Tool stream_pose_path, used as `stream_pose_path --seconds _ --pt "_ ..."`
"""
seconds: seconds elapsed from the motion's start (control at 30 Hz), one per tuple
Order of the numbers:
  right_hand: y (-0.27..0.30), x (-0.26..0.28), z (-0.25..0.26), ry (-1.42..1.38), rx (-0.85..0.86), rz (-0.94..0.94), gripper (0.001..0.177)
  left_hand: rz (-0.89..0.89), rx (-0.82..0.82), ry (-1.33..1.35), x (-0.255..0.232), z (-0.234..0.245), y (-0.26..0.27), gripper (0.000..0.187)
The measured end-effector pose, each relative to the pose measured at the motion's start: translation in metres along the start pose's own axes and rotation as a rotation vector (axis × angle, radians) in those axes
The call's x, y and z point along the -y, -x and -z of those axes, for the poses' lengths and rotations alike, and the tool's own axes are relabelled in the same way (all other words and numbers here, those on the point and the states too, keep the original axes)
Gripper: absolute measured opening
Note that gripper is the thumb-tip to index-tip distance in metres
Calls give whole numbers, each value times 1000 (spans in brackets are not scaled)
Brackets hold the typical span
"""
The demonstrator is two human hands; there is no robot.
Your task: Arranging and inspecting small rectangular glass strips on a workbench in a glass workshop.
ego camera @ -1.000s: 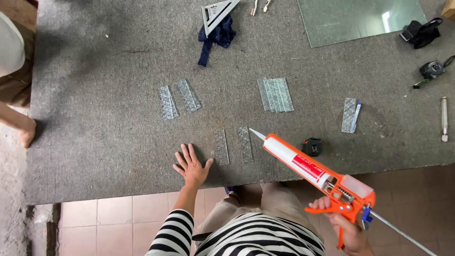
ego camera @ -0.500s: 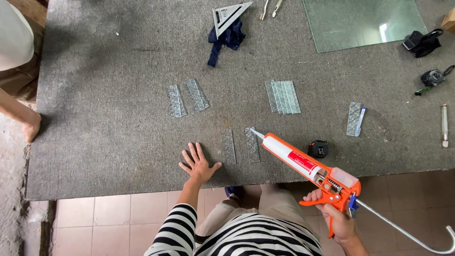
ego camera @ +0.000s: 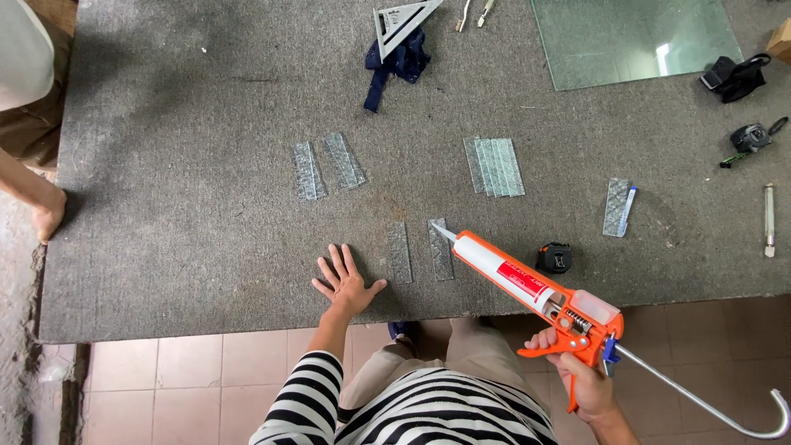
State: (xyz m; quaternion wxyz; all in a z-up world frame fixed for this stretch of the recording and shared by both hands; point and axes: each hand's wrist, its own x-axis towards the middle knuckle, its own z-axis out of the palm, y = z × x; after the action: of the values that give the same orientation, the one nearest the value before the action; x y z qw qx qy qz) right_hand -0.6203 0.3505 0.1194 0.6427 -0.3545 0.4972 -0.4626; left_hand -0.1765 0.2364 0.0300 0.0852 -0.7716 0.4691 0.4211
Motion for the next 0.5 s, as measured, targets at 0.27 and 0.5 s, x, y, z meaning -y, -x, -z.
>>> stream_pose_path --seconds 0.27,0.5 --pt "2 -3 0 36 -12 -8 19 -9 -10 5 3 -3 -3 135" --pt "0 -10 5 56 -15 -2 20 -2 -2 10 1 -1 -2 134"
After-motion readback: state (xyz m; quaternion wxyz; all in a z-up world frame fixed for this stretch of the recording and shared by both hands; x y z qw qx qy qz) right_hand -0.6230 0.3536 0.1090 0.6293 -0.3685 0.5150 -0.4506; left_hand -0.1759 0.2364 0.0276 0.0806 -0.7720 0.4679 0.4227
